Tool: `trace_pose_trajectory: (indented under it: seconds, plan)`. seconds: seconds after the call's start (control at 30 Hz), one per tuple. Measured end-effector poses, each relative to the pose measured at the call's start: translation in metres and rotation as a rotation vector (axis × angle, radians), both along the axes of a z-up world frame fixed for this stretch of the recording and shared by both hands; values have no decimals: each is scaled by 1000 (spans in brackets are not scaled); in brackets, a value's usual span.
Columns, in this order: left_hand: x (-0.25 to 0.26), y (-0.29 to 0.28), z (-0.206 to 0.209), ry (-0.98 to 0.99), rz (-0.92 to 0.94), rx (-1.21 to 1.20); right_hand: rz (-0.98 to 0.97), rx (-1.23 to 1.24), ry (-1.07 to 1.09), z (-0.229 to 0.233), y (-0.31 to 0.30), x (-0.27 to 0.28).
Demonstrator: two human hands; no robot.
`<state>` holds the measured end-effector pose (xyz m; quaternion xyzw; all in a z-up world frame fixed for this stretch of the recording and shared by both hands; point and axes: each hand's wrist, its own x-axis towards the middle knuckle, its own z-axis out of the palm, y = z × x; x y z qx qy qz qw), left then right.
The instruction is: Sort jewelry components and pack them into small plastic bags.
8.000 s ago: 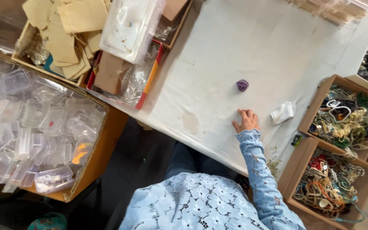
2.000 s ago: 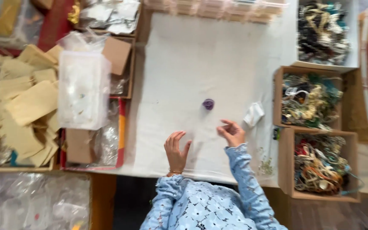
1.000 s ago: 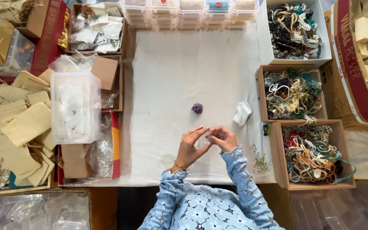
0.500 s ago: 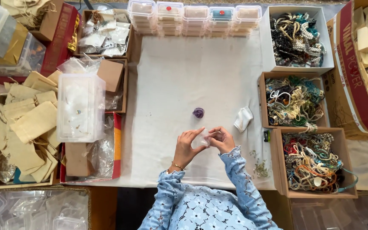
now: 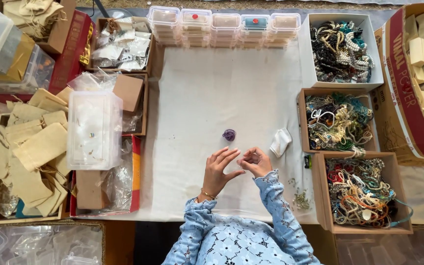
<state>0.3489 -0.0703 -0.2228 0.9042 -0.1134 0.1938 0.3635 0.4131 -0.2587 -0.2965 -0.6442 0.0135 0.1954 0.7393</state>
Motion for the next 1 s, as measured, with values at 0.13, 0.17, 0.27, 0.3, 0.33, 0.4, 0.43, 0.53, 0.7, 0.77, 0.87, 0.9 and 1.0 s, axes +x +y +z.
trace_pose_trajectory:
  seconds: [0.13,0.17,0.27,0.3,0.33,0.4,0.43,0.53,0.7,0.77,0.87,0.9,1.0]
  plan:
    - [5,5,15,35,-20,-7,22,-38,-55,-13,2,0]
    - [6,7,14,43,-40,1,44,-103,-74,-13,3,1]
    - [7,11,7,52,-69,23,87,-187,-99,-11,5,1]
    - [7,11,4,52,-82,35,105,-208,-106,-11,5,0]
    - [8,13,1,56,-83,32,105,-210,-102,-11,5,0]
    - [8,16,-4,84,-96,66,102,-236,-72,-11,4,0]
    - [9,16,-5,86,-96,62,103,-239,-69,-12,4,0]
    - [10,18,-9,112,-88,34,93,-237,-62,-13,4,0]
    - [7,19,-23,186,-58,-55,36,-225,-2,-2,5,-2]
    - [5,16,-16,205,-49,-62,21,-237,-10,-5,9,-6]
    - [-3,12,-11,226,-35,-77,28,-213,-73,-13,11,-12]
    - [-5,11,-11,225,-30,-85,50,-179,-132,-17,10,-13]
    - [-9,7,-6,200,-18,-99,60,-156,-180,-11,6,-17]
